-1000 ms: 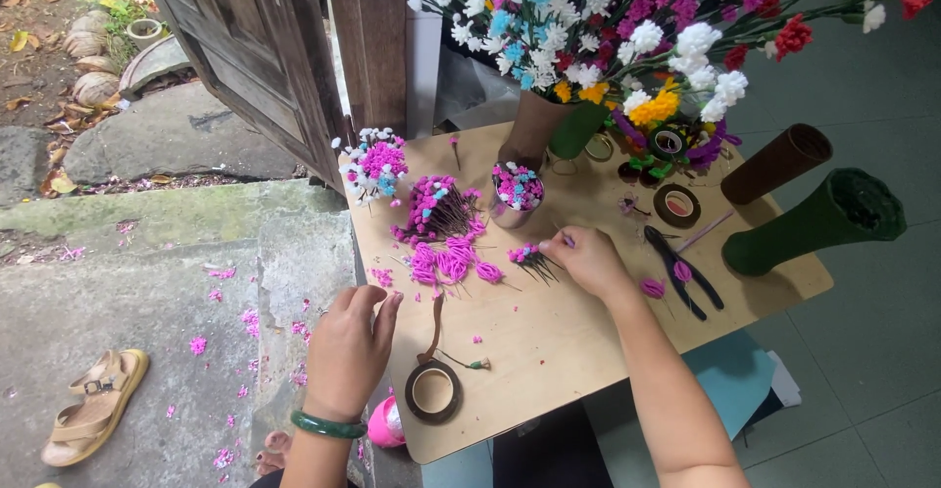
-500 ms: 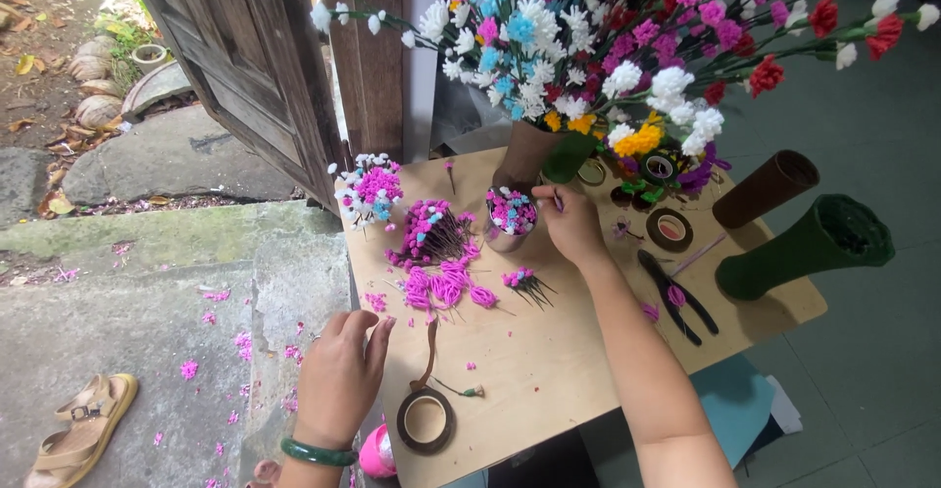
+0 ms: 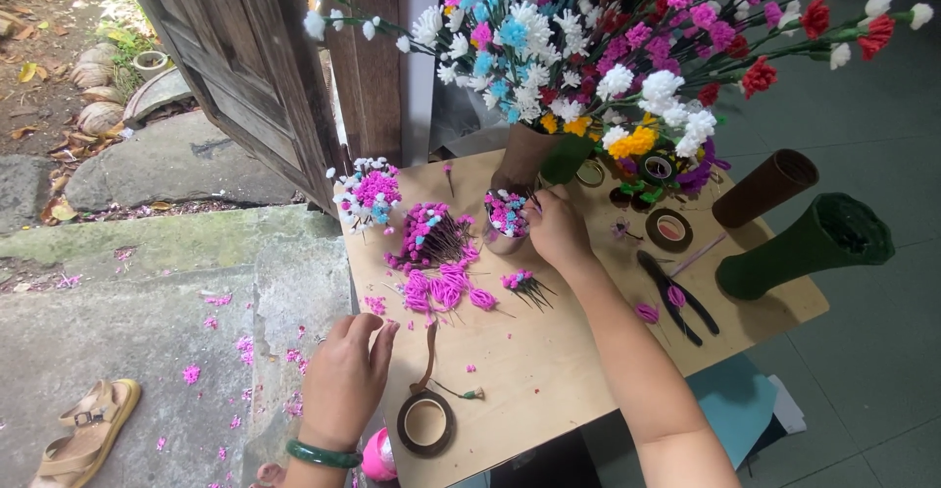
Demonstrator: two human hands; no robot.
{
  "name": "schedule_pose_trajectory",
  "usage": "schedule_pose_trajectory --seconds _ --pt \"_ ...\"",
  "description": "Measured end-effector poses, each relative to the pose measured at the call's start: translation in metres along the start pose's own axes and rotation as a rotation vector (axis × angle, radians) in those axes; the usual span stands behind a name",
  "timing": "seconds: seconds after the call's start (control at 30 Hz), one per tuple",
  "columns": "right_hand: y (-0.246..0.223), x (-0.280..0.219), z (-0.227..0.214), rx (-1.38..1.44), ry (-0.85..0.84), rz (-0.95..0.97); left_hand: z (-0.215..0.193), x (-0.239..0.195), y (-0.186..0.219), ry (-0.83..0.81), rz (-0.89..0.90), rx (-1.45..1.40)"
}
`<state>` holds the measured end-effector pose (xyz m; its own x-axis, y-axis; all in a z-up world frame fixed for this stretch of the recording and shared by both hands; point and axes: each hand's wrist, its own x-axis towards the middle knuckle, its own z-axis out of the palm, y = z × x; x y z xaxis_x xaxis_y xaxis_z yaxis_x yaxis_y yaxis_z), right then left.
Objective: Attaching small flower heads to stems to complete a floral arrangement.
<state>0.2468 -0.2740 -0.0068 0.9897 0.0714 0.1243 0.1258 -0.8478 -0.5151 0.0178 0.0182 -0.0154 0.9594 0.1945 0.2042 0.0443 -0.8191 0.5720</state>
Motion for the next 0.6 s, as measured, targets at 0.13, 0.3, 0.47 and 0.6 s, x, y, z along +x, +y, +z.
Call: schedule_pose_trajectory --seconds 0.13,0.3,0.47,0.6 --pt "-0.010 -0.004 -0.018 0.060 0.063 -0.043 -0.003 -0.001 -0.002 0.023 0.009 -0.005" --pt "-0.056 -0.044 -0.070 0.316 0.175 -0.115 -0.011 -0.001 -0.002 0.040 0.030 -0.111" --pt "-0.109 -0.094 -0.067 0.852 -0.297 -0.088 -0.026 -0.004 0.021 -0.020 0.057 -0.462" --pt "-0.144 -0.118 -0.043 0.813 -0.683 -0.312 -0.048 -0.010 0.030 -0.172 -0.037 -0.719"
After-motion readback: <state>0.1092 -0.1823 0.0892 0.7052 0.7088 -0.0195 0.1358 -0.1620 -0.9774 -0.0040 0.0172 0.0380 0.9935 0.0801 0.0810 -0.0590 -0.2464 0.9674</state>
